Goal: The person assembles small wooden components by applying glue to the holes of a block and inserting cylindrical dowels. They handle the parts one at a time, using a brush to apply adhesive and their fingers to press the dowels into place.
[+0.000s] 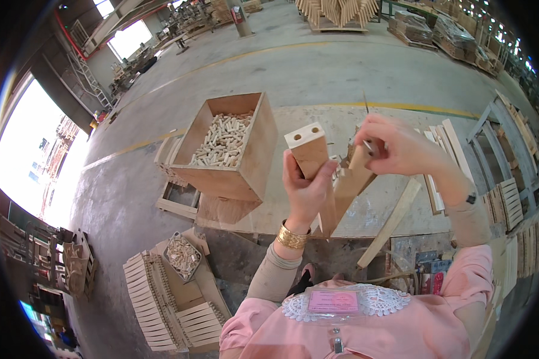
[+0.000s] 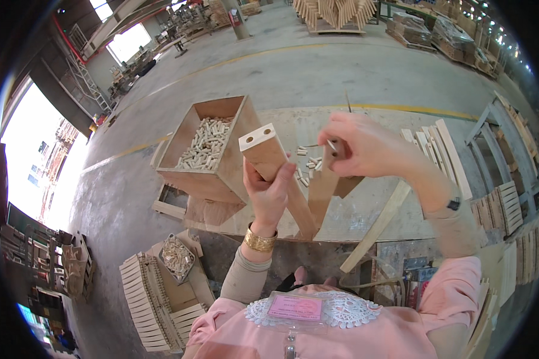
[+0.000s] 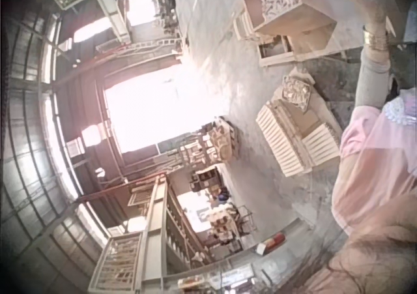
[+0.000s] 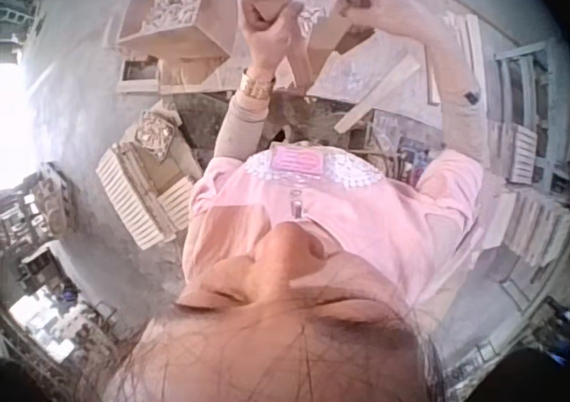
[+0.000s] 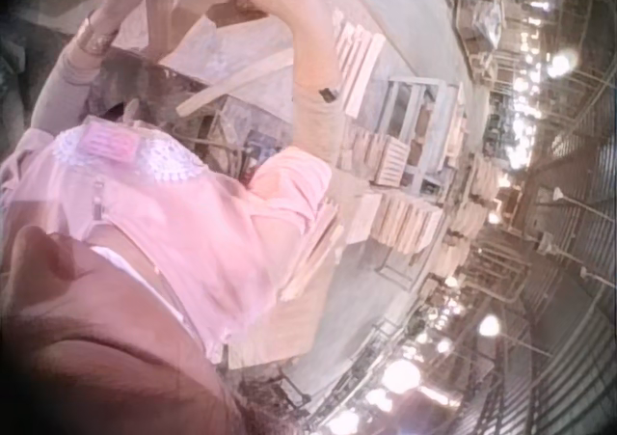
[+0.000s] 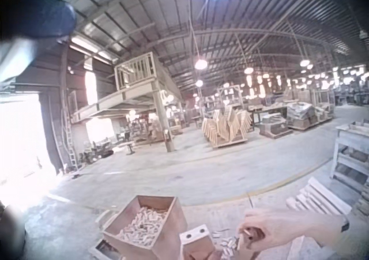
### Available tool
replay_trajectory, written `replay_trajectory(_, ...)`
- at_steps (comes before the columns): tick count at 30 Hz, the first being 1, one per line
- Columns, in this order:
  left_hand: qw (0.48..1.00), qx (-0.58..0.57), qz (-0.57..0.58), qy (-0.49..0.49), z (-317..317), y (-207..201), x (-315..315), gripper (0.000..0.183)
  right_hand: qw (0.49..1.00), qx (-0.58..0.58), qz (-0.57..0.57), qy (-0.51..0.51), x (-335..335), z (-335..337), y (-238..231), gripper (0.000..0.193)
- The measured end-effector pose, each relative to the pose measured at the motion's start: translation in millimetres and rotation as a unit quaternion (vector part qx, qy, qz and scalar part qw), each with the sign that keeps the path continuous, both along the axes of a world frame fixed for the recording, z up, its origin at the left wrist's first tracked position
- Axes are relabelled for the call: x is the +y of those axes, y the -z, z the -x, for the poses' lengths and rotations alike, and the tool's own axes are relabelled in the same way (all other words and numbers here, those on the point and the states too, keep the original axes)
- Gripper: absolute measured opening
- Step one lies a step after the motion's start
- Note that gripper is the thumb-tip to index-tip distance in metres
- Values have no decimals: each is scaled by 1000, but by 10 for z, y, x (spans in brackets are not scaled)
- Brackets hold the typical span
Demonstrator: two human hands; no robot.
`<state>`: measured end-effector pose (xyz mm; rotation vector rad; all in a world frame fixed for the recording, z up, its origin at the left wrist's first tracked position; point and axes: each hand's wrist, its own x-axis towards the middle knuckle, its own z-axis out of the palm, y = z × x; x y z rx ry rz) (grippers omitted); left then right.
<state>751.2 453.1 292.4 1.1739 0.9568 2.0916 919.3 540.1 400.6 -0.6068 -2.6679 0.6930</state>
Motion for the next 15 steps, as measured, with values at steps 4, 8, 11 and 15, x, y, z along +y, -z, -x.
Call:
replay_trajectory(4, 997, 11, -12, -71, 131, 146, 62, 33, 994, 104, 11, -18, -56, 273, 106, 33)
replay_trajectory(8, 993, 12, -21, -115, 116, 39, 87, 32, 991, 127, 43, -8, -209, 348, 117, 33)
replay_trajectory(11, 989, 36, -39, -139, 103, 26, 131, 31, 985, 170, 38, -18, -251, 388, 174, 32)
replay_trajectory(15, 987, 79, -48, -130, 132, 25, 220, 29, 988, 153, -14, -29, -250, 331, 195, 31)
